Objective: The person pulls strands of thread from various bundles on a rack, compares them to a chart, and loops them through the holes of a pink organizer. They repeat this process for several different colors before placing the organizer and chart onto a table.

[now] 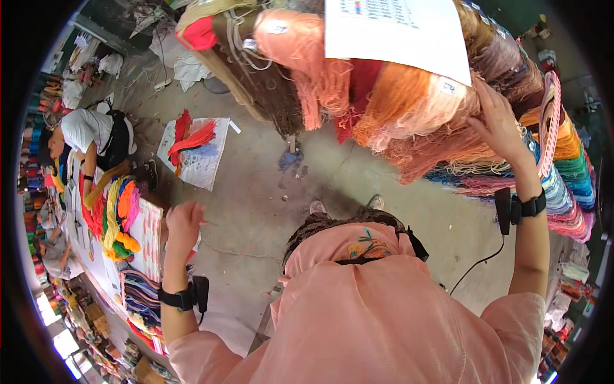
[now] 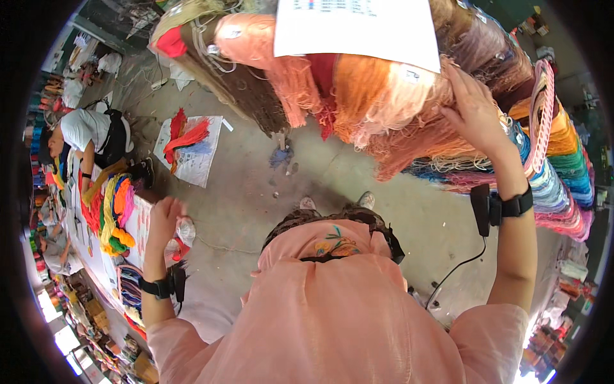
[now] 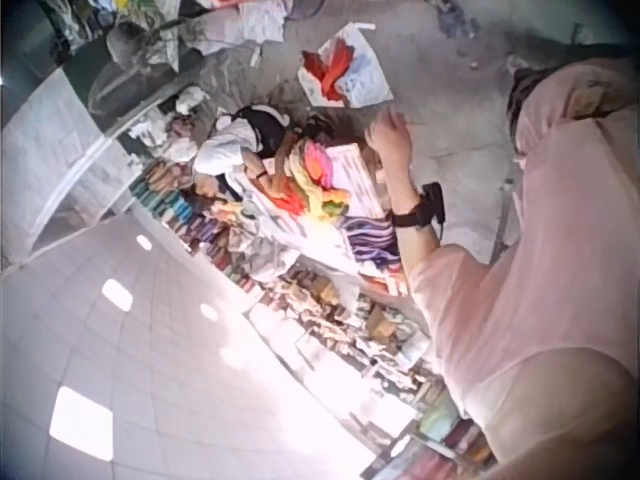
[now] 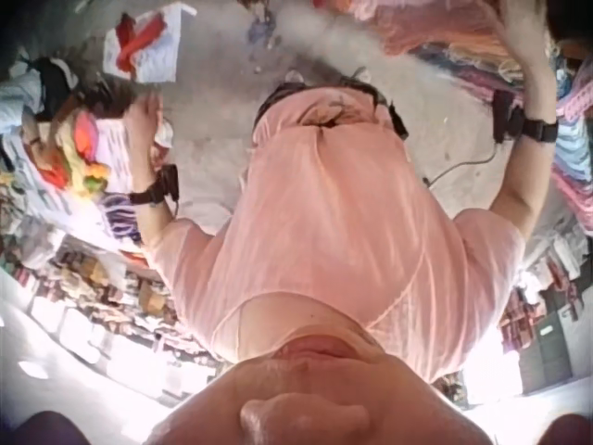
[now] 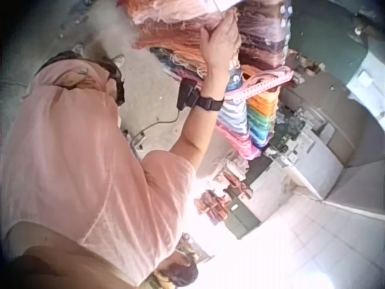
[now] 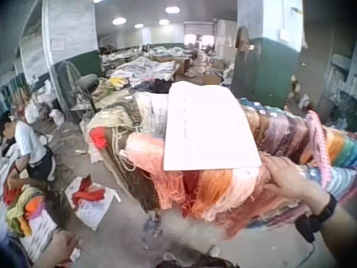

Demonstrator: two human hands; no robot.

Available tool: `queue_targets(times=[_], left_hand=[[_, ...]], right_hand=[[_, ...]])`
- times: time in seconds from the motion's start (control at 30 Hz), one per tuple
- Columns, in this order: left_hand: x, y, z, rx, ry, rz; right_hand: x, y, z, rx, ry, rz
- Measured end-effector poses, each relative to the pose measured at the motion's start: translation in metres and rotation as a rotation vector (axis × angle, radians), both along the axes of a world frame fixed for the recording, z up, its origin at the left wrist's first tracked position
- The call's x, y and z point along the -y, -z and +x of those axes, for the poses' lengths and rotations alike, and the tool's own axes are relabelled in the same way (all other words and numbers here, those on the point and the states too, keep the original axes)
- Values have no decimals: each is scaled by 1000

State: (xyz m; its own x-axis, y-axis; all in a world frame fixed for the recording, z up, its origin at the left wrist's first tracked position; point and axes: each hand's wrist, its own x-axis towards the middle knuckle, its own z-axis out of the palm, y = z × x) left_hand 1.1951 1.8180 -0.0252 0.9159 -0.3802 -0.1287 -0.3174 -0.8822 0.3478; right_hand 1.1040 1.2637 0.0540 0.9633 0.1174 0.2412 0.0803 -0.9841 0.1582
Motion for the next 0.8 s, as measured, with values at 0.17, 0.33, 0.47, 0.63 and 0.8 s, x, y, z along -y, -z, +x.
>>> queue_targets(times=[0.17,0.33,0.47,0.63,0.8], left_hand=[[48,-71,24,-328,35,-437],[79,-125,47,-462,214,-476],[110,-149,49,-476,337,-515],[106,-160,57,-542,225,-531],[114,-161,51,-536,290,-724]], right_hand=[[-94,-49,6,248,-82,321],[-212,-52,47,-37,-381,1463],[-258,-47,94,-245,-504,1271],[-261,-50,102,-636,-409,1518],[-249,-59,97,-574,-441,1522]])
